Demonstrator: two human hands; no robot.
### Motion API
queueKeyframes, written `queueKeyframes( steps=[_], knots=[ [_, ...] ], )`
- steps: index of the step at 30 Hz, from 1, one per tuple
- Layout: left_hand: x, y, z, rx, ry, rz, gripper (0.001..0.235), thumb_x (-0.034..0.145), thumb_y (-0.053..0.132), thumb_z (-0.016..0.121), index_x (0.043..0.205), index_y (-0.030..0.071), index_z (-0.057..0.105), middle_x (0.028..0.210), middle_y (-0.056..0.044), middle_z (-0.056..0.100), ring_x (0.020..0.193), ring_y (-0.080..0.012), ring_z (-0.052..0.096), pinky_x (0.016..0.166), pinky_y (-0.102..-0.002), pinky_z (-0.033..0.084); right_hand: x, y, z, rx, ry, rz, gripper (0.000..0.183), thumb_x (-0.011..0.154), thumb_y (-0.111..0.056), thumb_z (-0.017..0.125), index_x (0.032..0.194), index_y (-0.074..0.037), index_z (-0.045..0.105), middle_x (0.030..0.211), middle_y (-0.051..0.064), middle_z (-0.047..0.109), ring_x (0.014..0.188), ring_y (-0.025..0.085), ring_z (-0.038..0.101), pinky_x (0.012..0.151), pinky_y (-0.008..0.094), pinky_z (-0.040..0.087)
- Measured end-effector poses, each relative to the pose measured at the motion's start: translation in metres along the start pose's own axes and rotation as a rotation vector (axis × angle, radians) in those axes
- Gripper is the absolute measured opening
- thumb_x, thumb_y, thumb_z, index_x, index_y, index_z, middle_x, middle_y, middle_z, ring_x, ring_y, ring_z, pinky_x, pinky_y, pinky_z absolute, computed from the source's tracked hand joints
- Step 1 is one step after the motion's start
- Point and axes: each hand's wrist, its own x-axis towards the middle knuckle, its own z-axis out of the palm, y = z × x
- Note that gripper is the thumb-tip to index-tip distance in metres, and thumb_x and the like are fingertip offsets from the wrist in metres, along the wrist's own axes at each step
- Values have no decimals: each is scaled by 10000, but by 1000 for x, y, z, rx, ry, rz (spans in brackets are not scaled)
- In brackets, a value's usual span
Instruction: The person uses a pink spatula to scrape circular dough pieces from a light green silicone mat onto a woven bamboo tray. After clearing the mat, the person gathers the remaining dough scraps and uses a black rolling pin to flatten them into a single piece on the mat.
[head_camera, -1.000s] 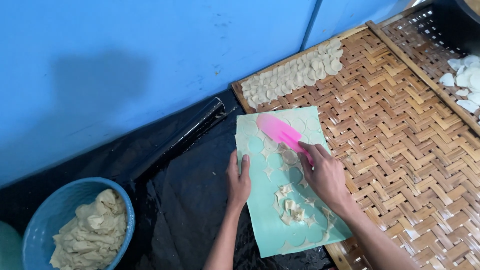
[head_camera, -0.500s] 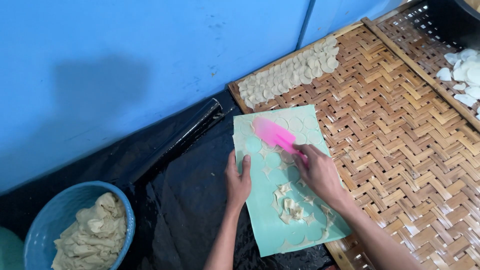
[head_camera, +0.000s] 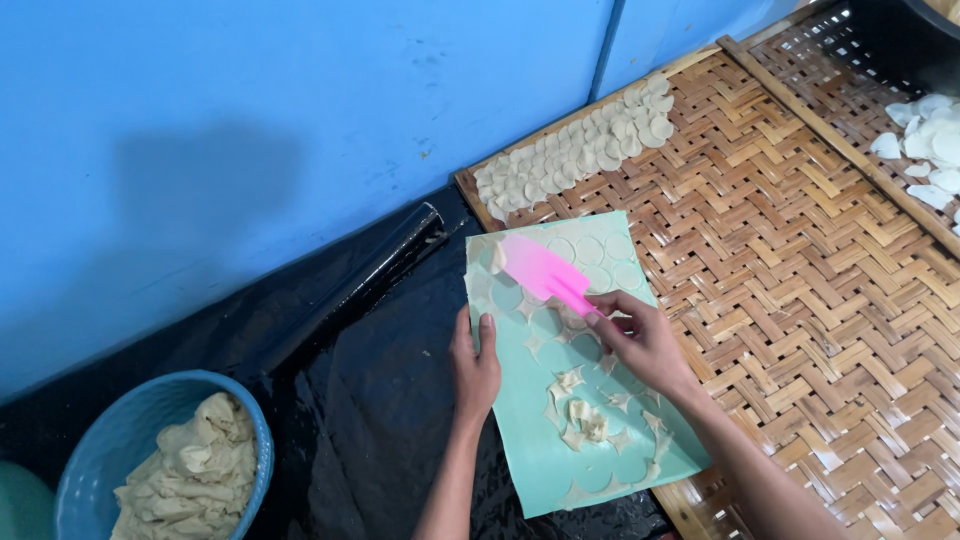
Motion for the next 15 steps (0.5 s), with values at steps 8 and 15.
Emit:
queueKeyframes(
  steps=[8, 15],
  knots=[
    [-1, -1, 1, -35, -6, 20, 522, 1081, 317, 442, 1477, -22, 474, 1269, -207, 695, 1121, -268, 708, 889, -373, 566, 34, 10, -68, -41, 335, -47, 345, 976, -221, 675, 1274, -49, 681, 865, 87, 720, 625, 117, 639, 517, 290, 516],
    [1, 4, 1, -43, -4, 17, 533, 1075, 323, 439, 1475, -30, 453, 1277, -219, 661, 1124, -286, 690, 880, -382, 568, 138, 70, -152, -213, 632, -111, 288, 1019, -185, 681, 1253, -18, 694, 952, 128, 755, 707, 150, 714, 639, 321, 579]
  ],
)
